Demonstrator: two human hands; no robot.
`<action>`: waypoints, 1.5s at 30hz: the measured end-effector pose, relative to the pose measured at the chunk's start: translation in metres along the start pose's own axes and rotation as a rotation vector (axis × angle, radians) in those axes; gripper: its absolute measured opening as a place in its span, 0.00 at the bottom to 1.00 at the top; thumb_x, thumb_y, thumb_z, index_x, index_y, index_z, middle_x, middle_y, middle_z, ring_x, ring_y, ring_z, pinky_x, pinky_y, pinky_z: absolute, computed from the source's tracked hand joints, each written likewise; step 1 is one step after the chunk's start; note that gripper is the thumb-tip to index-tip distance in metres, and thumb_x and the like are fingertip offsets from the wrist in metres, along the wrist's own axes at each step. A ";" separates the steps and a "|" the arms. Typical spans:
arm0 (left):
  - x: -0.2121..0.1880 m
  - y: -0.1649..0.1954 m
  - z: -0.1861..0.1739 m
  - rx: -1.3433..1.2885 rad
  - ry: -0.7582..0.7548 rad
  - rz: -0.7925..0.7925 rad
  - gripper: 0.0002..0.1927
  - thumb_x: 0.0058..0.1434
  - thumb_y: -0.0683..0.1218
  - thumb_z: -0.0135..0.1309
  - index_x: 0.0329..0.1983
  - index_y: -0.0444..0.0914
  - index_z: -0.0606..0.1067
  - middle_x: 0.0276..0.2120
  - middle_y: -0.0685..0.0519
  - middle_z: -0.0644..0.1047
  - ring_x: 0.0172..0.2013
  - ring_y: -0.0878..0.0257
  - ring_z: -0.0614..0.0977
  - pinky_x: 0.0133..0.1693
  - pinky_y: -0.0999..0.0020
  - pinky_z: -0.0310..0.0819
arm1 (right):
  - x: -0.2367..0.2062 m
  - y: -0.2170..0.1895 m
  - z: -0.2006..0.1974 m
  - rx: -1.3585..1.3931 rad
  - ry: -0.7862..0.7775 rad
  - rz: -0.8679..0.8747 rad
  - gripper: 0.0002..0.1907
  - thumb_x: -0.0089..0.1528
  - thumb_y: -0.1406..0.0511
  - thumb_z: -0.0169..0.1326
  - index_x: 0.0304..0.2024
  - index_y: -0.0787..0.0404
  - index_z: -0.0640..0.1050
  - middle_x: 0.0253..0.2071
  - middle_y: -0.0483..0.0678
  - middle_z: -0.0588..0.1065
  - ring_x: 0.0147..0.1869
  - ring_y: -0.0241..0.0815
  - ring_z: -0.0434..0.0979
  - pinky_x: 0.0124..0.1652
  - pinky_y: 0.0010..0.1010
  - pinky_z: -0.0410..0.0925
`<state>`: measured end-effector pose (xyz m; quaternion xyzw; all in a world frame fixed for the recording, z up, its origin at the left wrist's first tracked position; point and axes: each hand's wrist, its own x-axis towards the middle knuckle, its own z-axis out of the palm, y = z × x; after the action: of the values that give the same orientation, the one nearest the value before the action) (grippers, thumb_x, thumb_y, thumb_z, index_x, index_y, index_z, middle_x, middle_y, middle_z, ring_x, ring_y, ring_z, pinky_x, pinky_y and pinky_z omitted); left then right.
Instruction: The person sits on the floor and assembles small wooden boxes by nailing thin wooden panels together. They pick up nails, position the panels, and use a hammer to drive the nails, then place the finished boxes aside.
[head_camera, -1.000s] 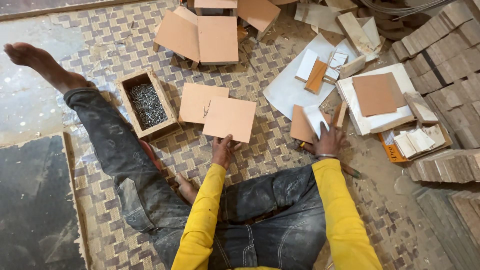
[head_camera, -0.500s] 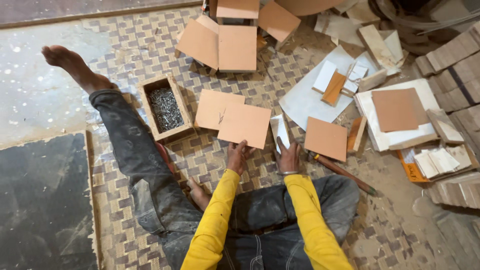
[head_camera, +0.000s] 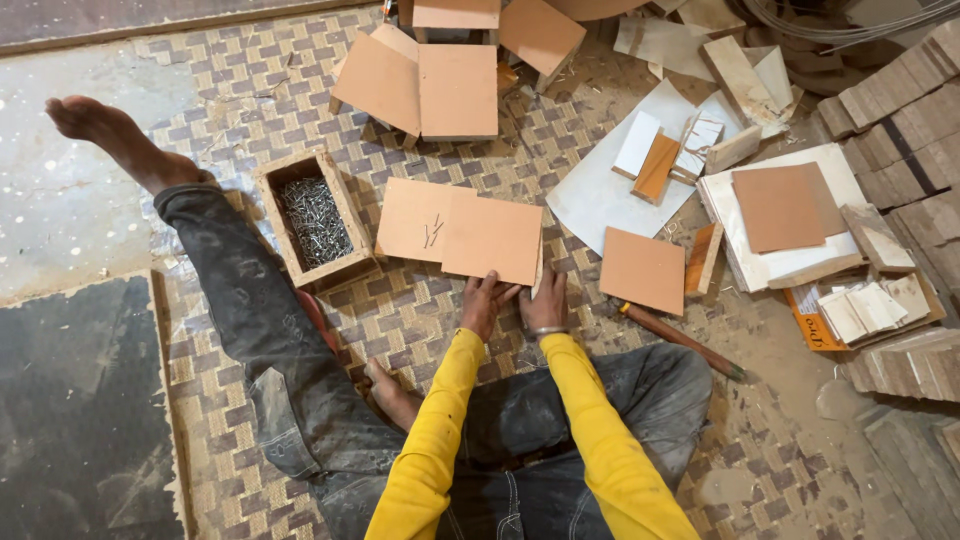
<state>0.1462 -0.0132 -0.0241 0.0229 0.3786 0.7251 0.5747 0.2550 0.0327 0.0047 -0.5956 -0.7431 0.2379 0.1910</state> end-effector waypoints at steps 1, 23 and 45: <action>0.001 0.001 0.000 -0.008 0.001 0.003 0.19 0.72 0.42 0.45 0.62 0.28 0.62 0.54 0.35 0.74 0.52 0.45 0.82 0.53 0.54 0.83 | 0.002 -0.004 -0.002 0.023 -0.002 0.022 0.45 0.53 0.65 0.68 0.69 0.62 0.60 0.60 0.65 0.60 0.61 0.68 0.69 0.54 0.53 0.72; -0.004 -0.007 -0.001 0.048 0.003 0.014 0.22 0.73 0.44 0.41 0.67 0.35 0.56 0.53 0.36 0.75 0.48 0.45 0.83 0.49 0.55 0.84 | -0.016 0.004 0.010 0.050 0.128 -0.094 0.22 0.57 0.65 0.62 0.52 0.64 0.73 0.49 0.62 0.69 0.51 0.66 0.74 0.48 0.51 0.70; -0.002 -0.015 0.002 0.170 0.013 0.066 0.26 0.73 0.45 0.41 0.72 0.38 0.51 0.57 0.38 0.74 0.52 0.48 0.82 0.50 0.55 0.83 | -0.028 0.028 0.008 0.252 0.279 -0.252 0.21 0.65 0.65 0.59 0.62 0.56 0.78 0.50 0.57 0.77 0.50 0.55 0.80 0.47 0.39 0.74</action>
<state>0.1601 -0.0134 -0.0302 0.0793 0.4414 0.7091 0.5441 0.2789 0.0092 -0.0183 -0.4966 -0.7424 0.2185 0.3930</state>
